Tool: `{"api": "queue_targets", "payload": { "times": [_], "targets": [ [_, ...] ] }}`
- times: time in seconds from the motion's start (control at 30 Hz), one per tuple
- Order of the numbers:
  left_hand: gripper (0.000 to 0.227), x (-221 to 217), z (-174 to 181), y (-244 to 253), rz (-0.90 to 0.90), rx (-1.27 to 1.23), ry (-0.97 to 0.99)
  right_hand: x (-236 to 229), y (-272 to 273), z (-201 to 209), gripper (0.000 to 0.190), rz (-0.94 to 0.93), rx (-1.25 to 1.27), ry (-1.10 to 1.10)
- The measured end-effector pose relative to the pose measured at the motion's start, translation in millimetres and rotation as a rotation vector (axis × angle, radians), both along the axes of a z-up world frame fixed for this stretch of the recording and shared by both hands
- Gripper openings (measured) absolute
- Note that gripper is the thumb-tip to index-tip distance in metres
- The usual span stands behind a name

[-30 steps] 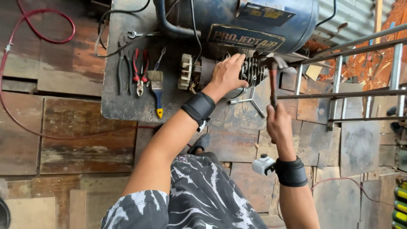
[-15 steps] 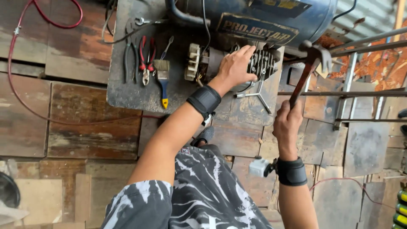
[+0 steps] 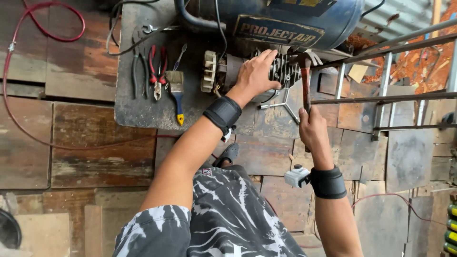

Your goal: Disassembling and inspecting the cylinder head and engine components of an air compressor using various tools.

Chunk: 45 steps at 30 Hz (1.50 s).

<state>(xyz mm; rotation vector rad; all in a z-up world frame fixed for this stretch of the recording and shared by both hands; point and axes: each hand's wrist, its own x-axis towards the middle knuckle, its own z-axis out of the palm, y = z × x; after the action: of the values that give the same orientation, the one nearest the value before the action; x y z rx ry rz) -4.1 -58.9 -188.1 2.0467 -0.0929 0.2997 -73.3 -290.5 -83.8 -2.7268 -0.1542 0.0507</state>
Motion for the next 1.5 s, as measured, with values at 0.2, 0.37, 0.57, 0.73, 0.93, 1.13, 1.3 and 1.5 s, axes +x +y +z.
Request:
{"api": "queue_targets", "payload": {
  "times": [0.2, 0.37, 0.57, 0.73, 0.93, 1.13, 1.3, 1.5],
  "targets": [
    [0.102, -5, -6, 0, 0.035, 0.008, 0.069, -6, 25, 12, 0.026, -0.002, 0.002, -0.024],
    [0.101, -2, -4, 0, 0.03, -0.02, 0.008, 4, 10, -5, 0.029, -0.037, -0.072, 0.138],
    [0.102, -4, -7, 3, 0.039, -0.021, 0.005, -28, 21, 4, 0.022, -0.135, 0.231, 0.147],
    [0.098, -2, -8, 21, -0.073, -0.029, 0.037, -36, 0, 4, 0.017, 0.107, 0.024, -0.036],
    [0.097, 2, -10, 24, -0.105, -0.058, -0.006, -36, 8, 1, 0.02, 0.149, -0.078, -0.02],
    [0.094, -4, 5, 28, -0.086, -0.085, 0.041, -33, 19, 4, 0.022, 0.14, -0.082, 0.028],
    [0.094, -1, -3, 23, -0.085, -0.08, 0.058, -37, 27, 14, 0.02, 0.173, -0.06, -0.031],
    [0.092, -6, -6, 20, -0.063, -0.098, -0.042, -40, 24, 10, 0.016, 0.142, 0.026, -0.119]
  ]
}}
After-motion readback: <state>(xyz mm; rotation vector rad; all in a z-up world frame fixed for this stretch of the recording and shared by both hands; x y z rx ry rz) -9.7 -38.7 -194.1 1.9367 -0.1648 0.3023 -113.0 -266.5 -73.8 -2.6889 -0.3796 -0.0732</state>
